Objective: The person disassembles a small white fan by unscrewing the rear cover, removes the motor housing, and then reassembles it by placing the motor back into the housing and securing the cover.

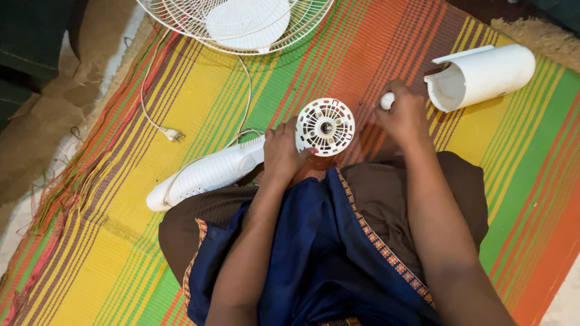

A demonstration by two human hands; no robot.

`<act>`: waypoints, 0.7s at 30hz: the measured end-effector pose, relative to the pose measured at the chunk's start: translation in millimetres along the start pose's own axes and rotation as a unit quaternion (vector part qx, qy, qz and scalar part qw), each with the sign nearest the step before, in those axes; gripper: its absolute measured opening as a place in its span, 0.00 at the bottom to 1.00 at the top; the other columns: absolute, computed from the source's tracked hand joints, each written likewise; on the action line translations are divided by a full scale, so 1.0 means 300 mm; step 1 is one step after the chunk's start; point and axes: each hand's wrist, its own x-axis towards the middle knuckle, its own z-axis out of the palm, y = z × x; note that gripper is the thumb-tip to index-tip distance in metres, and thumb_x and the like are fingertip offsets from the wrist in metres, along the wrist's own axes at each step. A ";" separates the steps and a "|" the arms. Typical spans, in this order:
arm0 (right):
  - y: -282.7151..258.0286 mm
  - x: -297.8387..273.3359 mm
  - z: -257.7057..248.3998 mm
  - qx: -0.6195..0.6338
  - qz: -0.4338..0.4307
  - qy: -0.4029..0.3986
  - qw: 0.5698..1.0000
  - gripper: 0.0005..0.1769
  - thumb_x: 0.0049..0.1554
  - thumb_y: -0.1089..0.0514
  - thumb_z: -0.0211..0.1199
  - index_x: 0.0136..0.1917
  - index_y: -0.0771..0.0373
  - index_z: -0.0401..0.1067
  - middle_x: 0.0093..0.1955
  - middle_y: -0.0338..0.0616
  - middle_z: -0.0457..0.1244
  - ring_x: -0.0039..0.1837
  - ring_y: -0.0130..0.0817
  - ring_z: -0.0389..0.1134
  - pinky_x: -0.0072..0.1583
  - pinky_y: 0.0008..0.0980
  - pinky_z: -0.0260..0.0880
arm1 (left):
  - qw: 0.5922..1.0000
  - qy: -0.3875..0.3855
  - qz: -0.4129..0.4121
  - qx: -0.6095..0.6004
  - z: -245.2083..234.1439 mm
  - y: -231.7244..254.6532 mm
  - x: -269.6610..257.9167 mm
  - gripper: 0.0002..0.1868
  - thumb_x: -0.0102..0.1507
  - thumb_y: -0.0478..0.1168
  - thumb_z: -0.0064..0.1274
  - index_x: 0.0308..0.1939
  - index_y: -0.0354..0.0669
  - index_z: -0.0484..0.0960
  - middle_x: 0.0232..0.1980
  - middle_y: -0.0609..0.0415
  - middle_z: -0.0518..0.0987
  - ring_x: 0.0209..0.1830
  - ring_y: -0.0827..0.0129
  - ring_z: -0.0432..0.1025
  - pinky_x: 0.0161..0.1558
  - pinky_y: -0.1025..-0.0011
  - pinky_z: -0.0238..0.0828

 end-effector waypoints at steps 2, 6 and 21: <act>0.067 0.048 0.028 -0.041 -0.030 0.014 0.999 0.20 0.48 0.63 0.74 0.52 0.67 0.71 0.45 0.62 0.68 0.50 0.60 0.71 0.51 0.52 0.70 | 1.000 0.010 0.014 -0.002 -0.006 -0.001 0.000 0.51 0.43 0.50 0.76 0.67 0.39 0.70 0.56 0.39 0.78 0.53 0.40 0.68 0.57 0.52 0.64; 0.168 0.130 0.154 -0.046 -0.037 -0.018 0.998 0.21 0.52 0.61 0.73 0.57 0.66 0.70 0.53 0.65 0.65 0.57 0.62 0.68 0.57 0.53 0.68 | 1.000 0.003 0.011 -0.009 -0.021 0.002 0.002 0.50 0.44 0.49 0.76 0.67 0.40 0.70 0.55 0.38 0.78 0.54 0.39 0.68 0.57 0.52 0.64; 0.207 0.172 0.338 -0.194 0.084 -0.199 0.957 0.13 0.55 0.51 0.69 0.54 0.52 0.78 0.56 0.52 0.70 0.61 0.51 0.70 0.62 0.51 0.68 | 1.000 -0.015 -0.003 -0.015 -0.017 -0.006 0.016 0.49 0.44 0.51 0.76 0.65 0.40 0.71 0.55 0.41 0.78 0.55 0.42 0.68 0.58 0.52 0.62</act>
